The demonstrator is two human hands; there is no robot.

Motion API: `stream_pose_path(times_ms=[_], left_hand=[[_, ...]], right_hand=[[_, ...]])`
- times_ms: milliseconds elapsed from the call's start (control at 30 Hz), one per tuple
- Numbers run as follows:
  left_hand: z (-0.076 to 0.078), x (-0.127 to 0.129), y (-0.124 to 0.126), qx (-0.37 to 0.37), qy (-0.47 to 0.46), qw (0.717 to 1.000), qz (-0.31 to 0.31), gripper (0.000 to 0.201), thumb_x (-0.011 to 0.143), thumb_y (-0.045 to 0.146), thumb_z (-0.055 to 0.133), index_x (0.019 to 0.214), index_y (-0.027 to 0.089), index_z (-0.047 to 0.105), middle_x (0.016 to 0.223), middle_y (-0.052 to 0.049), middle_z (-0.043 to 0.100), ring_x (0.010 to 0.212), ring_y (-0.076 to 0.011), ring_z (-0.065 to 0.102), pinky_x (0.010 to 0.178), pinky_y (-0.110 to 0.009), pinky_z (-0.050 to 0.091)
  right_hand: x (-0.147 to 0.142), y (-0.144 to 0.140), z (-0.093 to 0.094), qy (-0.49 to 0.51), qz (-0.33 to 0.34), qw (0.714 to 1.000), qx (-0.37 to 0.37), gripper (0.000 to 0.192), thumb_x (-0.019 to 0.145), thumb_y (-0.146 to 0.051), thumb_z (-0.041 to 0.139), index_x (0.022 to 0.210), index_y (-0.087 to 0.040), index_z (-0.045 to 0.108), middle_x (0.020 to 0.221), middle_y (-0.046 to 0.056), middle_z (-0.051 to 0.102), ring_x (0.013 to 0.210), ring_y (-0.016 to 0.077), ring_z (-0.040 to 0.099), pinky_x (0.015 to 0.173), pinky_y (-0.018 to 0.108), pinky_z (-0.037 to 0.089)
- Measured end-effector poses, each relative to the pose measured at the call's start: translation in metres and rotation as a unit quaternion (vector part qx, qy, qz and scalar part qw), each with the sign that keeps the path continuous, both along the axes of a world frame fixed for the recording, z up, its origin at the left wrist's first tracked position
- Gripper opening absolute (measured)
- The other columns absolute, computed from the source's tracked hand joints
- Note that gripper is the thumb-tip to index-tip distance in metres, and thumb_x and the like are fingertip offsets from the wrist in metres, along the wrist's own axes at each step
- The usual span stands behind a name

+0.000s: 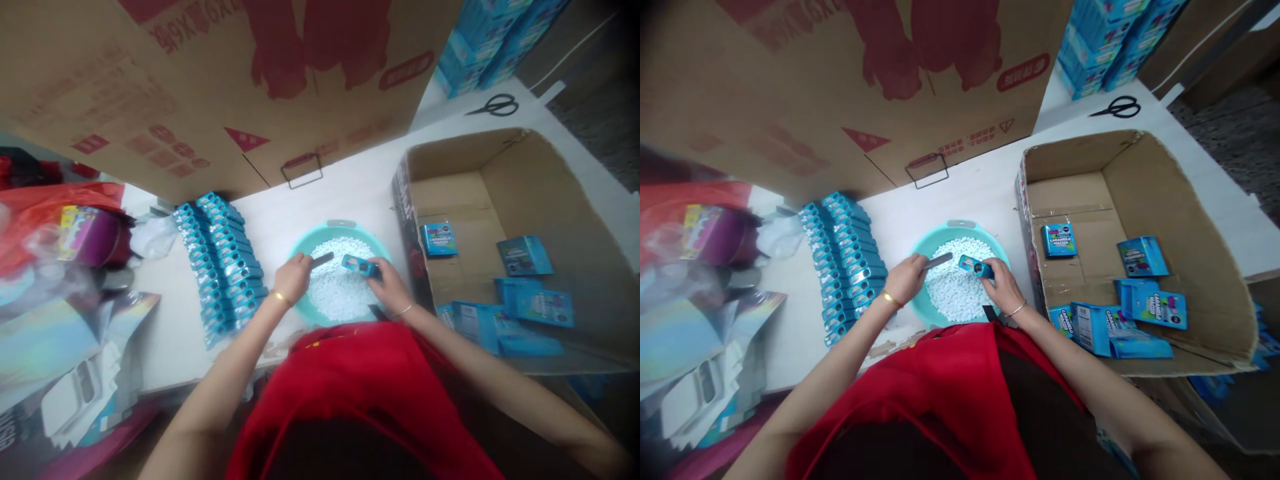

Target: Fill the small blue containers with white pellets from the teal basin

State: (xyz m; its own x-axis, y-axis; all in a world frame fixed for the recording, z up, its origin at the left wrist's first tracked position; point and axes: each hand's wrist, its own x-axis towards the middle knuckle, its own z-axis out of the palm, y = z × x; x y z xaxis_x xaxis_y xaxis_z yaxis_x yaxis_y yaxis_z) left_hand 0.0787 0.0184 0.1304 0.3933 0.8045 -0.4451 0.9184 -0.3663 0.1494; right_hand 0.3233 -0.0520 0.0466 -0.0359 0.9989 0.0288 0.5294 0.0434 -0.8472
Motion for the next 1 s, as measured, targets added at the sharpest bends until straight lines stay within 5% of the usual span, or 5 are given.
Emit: stream_pose_path(times_ms=[200,400,567,700,1000], left_hand=[[-0.101,0.021,-0.035,-0.112,-0.087,0.989,-0.029,0.026,0.091,0.015,0.037,0.110,0.021,0.054,0.108,-0.008,0.056,0.100,-0.0200,0.053,0.084,-0.032,0.046],[-0.113,0.020,-0.057,-0.175,-0.206,0.963,-0.024,0.026,0.087,0.019,0.049,0.112,0.020,0.055,0.111,-0.004,0.061,0.099,-0.0166,0.056,0.090,-0.029,0.045],[-0.078,-0.008,-0.045,-0.207,-0.369,0.906,0.028,0.023,0.087,0.028,0.051,0.106,0.016,0.056,0.102,-0.006,0.063,0.085,-0.0149,0.057,0.080,-0.028,0.047],[-0.027,-0.023,-0.026,-0.167,-0.373,0.912,0.012,0.021,0.088,0.026,0.049,0.106,0.016,0.055,0.101,-0.007,0.062,0.089,-0.0156,0.057,0.081,-0.028,0.046],[0.060,0.031,-0.008,-0.065,-0.026,0.993,-0.097,0.021,0.089,0.014,0.040,0.102,0.016,0.056,0.097,-0.010,0.059,0.086,-0.0216,0.059,0.070,-0.032,0.048]], right_hand=[[0.005,0.012,0.010,0.045,-0.106,0.992,-0.044,0.038,0.076,-0.039,0.066,0.105,-0.022,0.048,0.091,0.003,0.057,0.083,0.0215,0.057,0.077,0.035,0.047],[0.009,0.017,0.013,0.046,-0.094,0.994,-0.039,0.037,0.077,-0.038,0.065,0.106,-0.022,0.048,0.092,0.002,0.057,0.084,0.0204,0.057,0.077,0.033,0.046],[0.011,0.014,0.010,0.020,-0.070,0.997,-0.030,0.035,0.078,-0.038,0.064,0.105,-0.022,0.049,0.093,0.003,0.057,0.084,0.0216,0.058,0.077,0.035,0.047],[0.007,0.011,0.007,-0.006,-0.036,0.999,-0.006,0.031,0.080,-0.030,0.058,0.109,-0.022,0.049,0.101,0.007,0.058,0.095,0.0248,0.057,0.085,0.041,0.047],[-0.009,0.004,0.005,-0.043,0.095,0.993,0.062,0.039,0.077,-0.011,0.049,0.114,-0.022,0.048,0.110,0.011,0.058,0.108,0.0277,0.053,0.094,0.049,0.045]])
